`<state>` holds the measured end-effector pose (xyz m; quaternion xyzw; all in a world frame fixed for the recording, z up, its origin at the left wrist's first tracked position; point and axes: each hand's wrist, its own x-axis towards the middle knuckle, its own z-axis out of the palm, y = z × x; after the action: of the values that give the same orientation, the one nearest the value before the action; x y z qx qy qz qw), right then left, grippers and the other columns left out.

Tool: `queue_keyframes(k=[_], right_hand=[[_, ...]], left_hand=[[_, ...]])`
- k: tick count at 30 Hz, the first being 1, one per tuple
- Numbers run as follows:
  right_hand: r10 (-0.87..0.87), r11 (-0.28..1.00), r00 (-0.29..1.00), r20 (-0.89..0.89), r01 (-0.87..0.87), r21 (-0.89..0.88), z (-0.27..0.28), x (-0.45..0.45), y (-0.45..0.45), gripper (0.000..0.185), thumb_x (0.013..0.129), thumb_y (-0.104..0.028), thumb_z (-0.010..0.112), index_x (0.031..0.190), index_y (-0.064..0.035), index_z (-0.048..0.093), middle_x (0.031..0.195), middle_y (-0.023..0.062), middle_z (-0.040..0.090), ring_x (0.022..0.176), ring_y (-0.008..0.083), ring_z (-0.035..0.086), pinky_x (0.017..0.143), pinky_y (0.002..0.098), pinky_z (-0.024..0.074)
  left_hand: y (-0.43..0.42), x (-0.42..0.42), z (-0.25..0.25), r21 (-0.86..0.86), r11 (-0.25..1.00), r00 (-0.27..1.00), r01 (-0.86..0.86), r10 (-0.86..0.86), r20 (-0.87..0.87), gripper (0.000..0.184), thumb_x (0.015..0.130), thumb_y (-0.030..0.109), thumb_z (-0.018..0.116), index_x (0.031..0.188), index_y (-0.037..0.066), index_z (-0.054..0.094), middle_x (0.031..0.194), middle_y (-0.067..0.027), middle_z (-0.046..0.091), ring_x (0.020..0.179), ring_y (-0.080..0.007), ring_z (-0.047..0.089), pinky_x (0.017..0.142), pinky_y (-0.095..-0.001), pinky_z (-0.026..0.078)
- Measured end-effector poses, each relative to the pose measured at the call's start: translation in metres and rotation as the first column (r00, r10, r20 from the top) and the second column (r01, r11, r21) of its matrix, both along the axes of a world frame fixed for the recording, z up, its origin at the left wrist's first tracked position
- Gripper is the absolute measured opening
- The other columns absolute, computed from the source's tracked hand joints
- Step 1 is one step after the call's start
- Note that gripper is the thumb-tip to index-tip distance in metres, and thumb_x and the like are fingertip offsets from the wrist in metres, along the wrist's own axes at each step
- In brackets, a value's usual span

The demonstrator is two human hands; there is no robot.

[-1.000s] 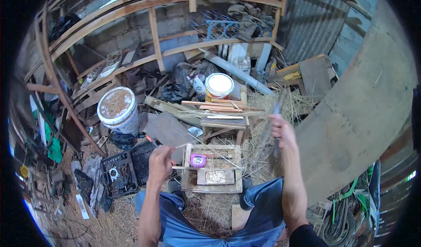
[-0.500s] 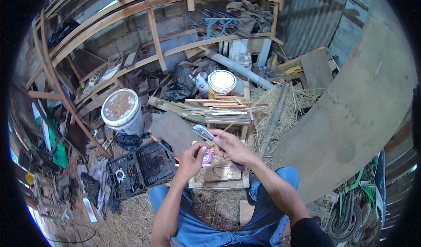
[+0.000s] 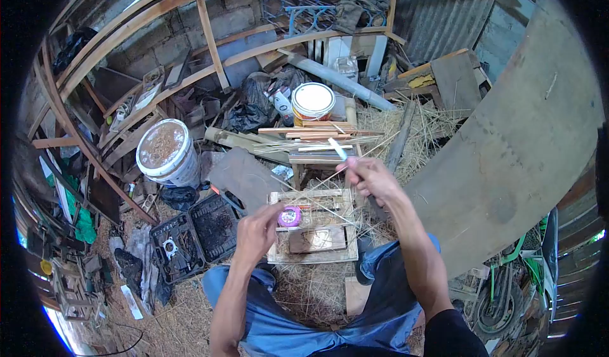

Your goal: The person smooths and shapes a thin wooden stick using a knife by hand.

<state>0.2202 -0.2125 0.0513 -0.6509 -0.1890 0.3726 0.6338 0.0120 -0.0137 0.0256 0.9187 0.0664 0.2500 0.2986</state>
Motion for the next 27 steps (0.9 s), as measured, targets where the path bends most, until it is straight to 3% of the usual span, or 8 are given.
queue_keyframes(k=[3,7,9,12,16,19,25,27], right_hand=[[-0.116,0.993,0.993,-0.003,0.116,0.037,0.005,0.02,-0.018,0.036,0.097,-0.032,0.049,0.106,0.0026,0.056,0.063,-0.0061,0.04,0.045,0.0011,0.029,0.038,0.0179,0.0229],[-0.293,0.951,0.955,-0.041,0.295,0.091,-0.002,0.05,-0.039,0.033,0.099,-0.027,0.044,0.103,0.0031,0.058,0.066,-0.0059,0.042,0.046,0.0017,0.03,0.039,0.0177,0.0219],[-0.546,0.833,0.838,0.007,0.541,0.117,-0.006,0.07,-0.049,0.034,0.099,-0.027,0.04,0.102,0.0022,0.058,0.065,-0.0063,0.042,0.046,0.0013,0.03,0.038,0.0182,0.0217],[-0.54,0.817,0.841,-0.035,0.533,0.219,-0.011,0.063,-0.051,0.037,0.1,-0.029,0.037,0.102,0.0006,0.059,0.063,-0.0071,0.041,0.046,0.0008,0.031,0.038,0.0184,0.0221],[-0.122,0.991,0.975,0.184,0.13,-0.03,0.007,-0.023,0.01,0.05,0.098,-0.051,0.035,0.118,-0.0102,0.058,0.059,-0.0081,0.036,0.047,0.0021,0.03,0.04,0.0175,0.0249],[0.132,0.989,0.981,0.143,-0.14,0.048,-0.008,-0.08,0.05,0.041,0.099,-0.041,0.04,0.119,-0.0086,0.055,0.063,-0.007,0.038,0.047,0.0031,0.031,0.041,0.0168,0.0265],[0.201,0.948,0.962,-0.183,-0.144,0.283,-0.015,-0.052,0.05,0.036,0.098,-0.032,0.046,0.115,-0.0014,0.053,0.063,-0.0059,0.039,0.047,0.0032,0.03,0.041,0.0184,0.0262],[0.173,0.955,0.97,-0.169,-0.123,0.27,-0.01,-0.041,0.04,0.038,0.097,-0.034,0.047,0.112,0.0004,0.055,0.063,-0.0064,0.038,0.047,0.0021,0.029,0.041,0.018,0.0255]], left_hand=[[0.006,-0.006,0.006,-0.009,1.0,0.999,0.027,-0.027,0.026,0.017,0.081,-0.003,0.057,0.096,0.001,0.064,0.079,-0.017,0.062,0.068,-0.0324,0.062,0.06,-0.035,0.048],[0.016,-0.012,-0.001,-0.005,1.0,1.0,0.015,-0.015,0.013,0.015,0.082,-0.002,0.057,0.095,0.0,0.064,0.08,-0.0166,0.064,0.069,-0.0303,0.063,0.06,-0.0339,0.048],[0.032,-0.016,-0.007,-0.046,0.994,0.99,-0.098,0.102,0.095,0.015,0.082,0.001,0.058,0.095,0.003,0.066,0.082,-0.0156,0.064,0.066,-0.0314,0.063,0.059,-0.0363,0.049],[0.044,-0.012,-0.011,-0.169,0.964,0.97,-0.204,0.222,0.098,0.012,0.086,0.004,0.057,0.095,0.001,0.065,0.078,-0.018,0.064,0.064,-0.0307,0.063,0.059,-0.0355,0.048],[0.022,0.003,-0.014,-0.215,0.959,0.977,-0.186,0.204,0.062,0.012,0.088,0.007,0.058,0.096,0.0,0.064,0.078,-0.0185,0.064,0.067,-0.0302,0.065,0.061,-0.0355,0.049],[0.002,0.016,-0.016,-0.228,0.968,0.99,-0.107,0.126,0.071,0.011,0.087,0.006,0.059,0.095,0.0,0.064,0.08,-0.0185,0.065,0.069,-0.0306,0.066,0.062,-0.0349,0.05],[-0.001,0.011,-0.002,-0.181,0.983,0.994,-0.017,0.037,0.105,0.012,0.084,0.0,0.061,0.096,0.0,0.064,0.082,-0.0172,0.066,0.068,-0.0264,0.067,0.059,-0.0322,0.05],[0.003,0.008,-0.002,-0.207,0.978,0.994,-0.01,0.032,0.104,0.012,0.085,0.001,0.06,0.096,0.0,0.065,0.082,-0.017,0.067,0.067,-0.0233,0.067,0.058,-0.0304,0.049]])
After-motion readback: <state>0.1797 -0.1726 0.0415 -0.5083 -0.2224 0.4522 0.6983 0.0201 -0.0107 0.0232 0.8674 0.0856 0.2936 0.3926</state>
